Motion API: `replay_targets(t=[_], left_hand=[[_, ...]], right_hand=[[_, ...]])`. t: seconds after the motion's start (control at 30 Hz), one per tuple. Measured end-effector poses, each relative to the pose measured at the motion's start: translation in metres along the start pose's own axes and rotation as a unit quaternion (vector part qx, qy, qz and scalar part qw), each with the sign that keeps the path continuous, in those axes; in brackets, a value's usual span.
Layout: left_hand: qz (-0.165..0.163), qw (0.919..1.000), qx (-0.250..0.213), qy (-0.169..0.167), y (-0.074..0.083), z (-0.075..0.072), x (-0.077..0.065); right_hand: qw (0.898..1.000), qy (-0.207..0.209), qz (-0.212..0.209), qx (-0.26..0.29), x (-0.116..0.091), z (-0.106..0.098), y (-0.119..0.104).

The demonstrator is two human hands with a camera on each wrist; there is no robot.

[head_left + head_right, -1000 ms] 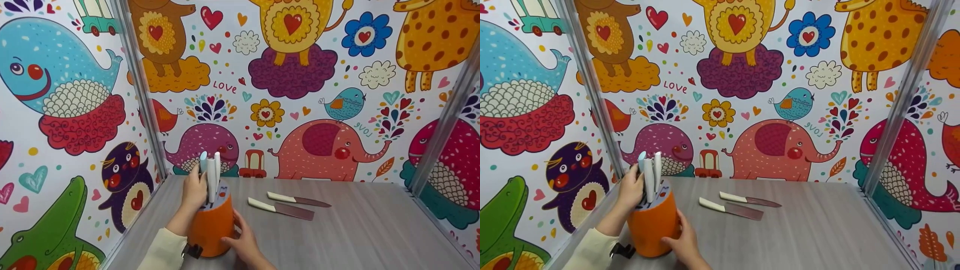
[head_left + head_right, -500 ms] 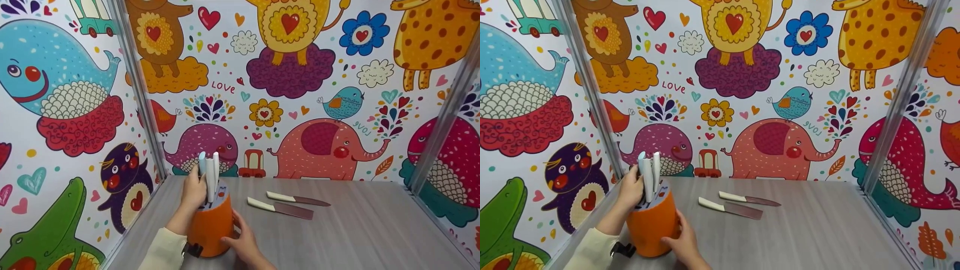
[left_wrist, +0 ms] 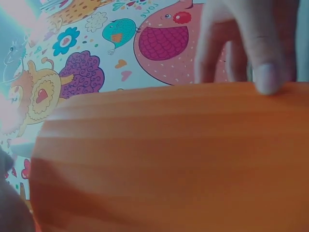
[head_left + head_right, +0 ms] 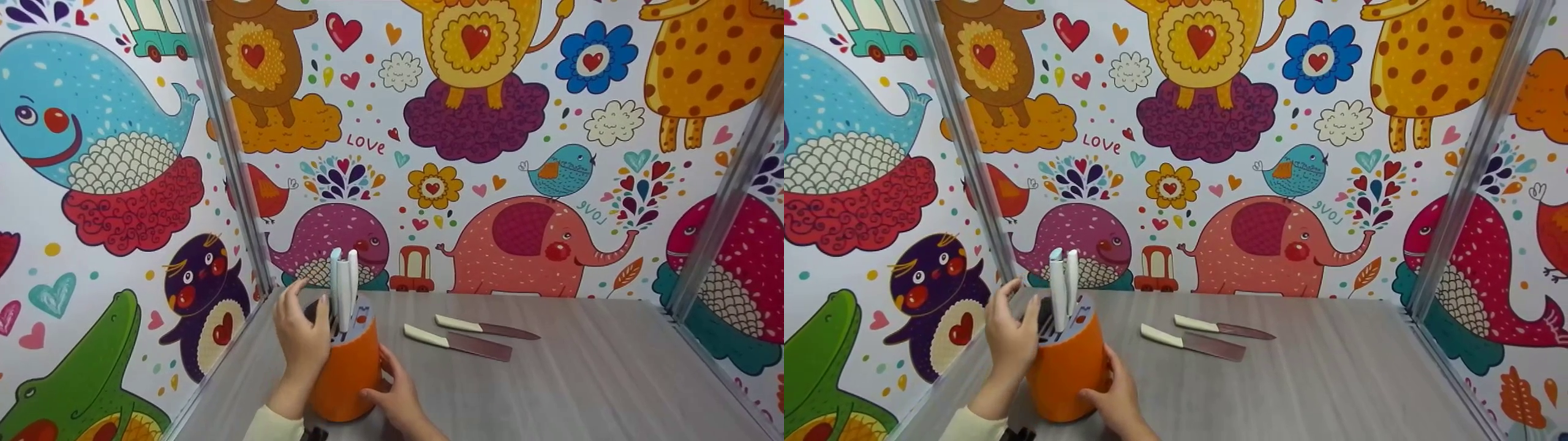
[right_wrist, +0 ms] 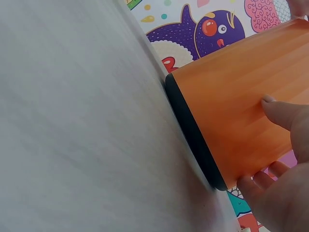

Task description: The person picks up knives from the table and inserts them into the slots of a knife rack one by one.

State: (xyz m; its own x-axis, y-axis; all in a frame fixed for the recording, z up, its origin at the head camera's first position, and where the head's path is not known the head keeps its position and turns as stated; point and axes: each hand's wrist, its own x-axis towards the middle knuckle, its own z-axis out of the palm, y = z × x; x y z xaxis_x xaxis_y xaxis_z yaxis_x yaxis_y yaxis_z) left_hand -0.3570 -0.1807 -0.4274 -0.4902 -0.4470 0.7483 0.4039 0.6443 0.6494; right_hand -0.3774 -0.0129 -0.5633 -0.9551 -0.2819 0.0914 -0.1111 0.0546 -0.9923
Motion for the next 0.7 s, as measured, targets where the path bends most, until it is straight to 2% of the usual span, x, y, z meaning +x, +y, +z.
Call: replay_targets(t=[0.1,0.2,0.33,0.5,0.6,0.7], left_hand=[[0.022,0.9993,-0.008,0.031,-0.015,-0.001,-0.014],[0.008,0.9993,-0.026,0.025,-0.031,-0.002,-0.026],[-0.048,0.9950,-0.086,-0.018,-0.049,-0.003,-0.036],[-0.120,0.9749,-0.168,-0.083,-0.066,-0.003,-0.042],[-0.142,0.9667,-0.181,-0.111,-0.074,-0.003,-0.047],[-0.154,0.9624,-0.186,-0.125,-0.079,-0.003,-0.051]], right_hand=[[1.000,0.001,0.005,-0.003,0.001,0.000,0.000],[1.000,0.001,0.010,-0.010,0.003,0.000,-0.001],[1.000,0.002,0.014,-0.008,0.005,0.001,-0.001],[1.000,0.005,0.014,-0.009,0.005,0.000,-0.002],[1.000,0.003,0.004,-0.013,0.004,0.000,0.000],[1.000,0.003,0.001,-0.017,0.003,0.001,0.000]])
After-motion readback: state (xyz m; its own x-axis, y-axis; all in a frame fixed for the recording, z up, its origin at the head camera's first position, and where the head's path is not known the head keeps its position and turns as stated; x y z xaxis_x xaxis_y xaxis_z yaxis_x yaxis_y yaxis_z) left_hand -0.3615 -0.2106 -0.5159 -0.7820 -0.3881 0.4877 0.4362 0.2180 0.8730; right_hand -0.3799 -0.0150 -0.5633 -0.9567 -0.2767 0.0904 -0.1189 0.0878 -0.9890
